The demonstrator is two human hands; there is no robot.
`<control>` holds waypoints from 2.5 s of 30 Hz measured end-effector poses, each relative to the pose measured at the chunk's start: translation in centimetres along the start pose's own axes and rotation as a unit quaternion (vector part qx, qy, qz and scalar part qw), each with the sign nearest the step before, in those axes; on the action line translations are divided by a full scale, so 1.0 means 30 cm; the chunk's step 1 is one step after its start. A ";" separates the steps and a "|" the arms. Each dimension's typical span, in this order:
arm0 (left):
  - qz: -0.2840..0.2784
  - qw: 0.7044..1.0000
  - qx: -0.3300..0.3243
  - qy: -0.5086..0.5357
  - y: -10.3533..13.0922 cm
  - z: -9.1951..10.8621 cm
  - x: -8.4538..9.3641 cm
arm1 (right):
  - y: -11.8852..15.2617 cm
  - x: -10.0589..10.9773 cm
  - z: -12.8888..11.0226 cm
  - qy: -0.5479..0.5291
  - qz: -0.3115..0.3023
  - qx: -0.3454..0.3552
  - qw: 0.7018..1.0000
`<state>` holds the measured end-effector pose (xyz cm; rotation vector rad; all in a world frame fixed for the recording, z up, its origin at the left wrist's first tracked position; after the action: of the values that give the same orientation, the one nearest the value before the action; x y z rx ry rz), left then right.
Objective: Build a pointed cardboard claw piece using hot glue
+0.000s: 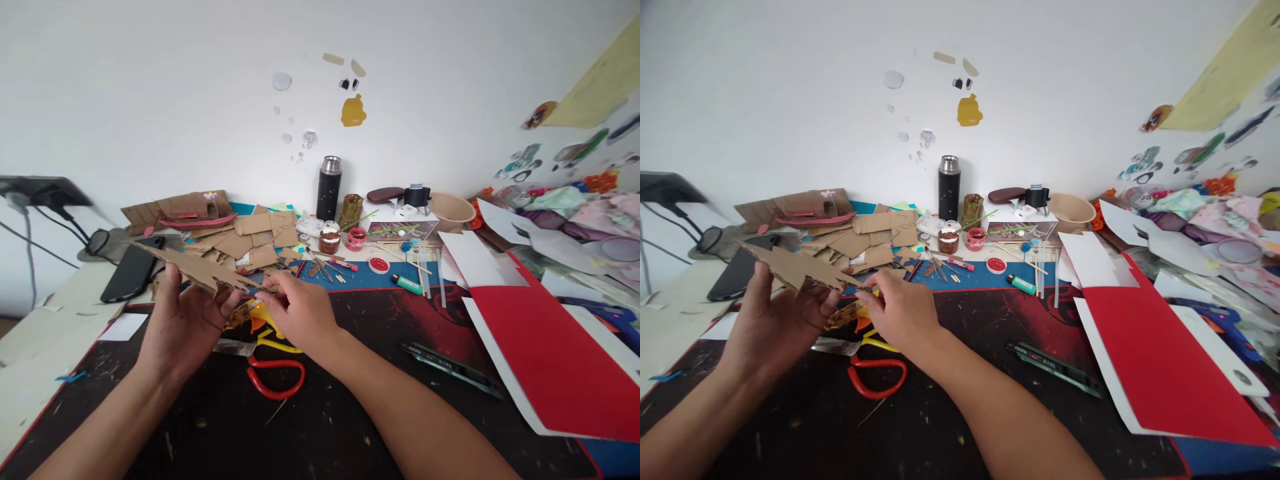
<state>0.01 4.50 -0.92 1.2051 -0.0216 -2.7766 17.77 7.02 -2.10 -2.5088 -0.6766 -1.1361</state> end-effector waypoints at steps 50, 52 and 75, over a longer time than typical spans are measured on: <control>0.022 1.000 -0.020 -0.008 -0.014 0.023 0.034 | 0.009 0.003 -0.002 0.008 0.014 0.025 1.000; 0.024 1.000 -0.013 -0.009 -0.010 0.018 0.029 | 0.007 0.000 -0.001 0.012 0.007 0.020 1.000; 0.029 0.999 -0.017 -0.005 -0.017 0.029 0.041 | 0.005 0.003 -0.005 0.026 0.007 0.030 0.999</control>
<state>-1.51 4.84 -1.24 1.1633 -0.0107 -2.7223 17.81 6.84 -1.94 -2.4224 -0.6678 -1.1546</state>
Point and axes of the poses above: each hand's wrist, its own y-axis away from the middle knuckle, its own x-axis out of the back of the hand, z = x × y, the point moved 5 cm from there along -y, towards the middle knuckle, and after that the axes turned 15 degrees about -z, right-handed, at the moved point
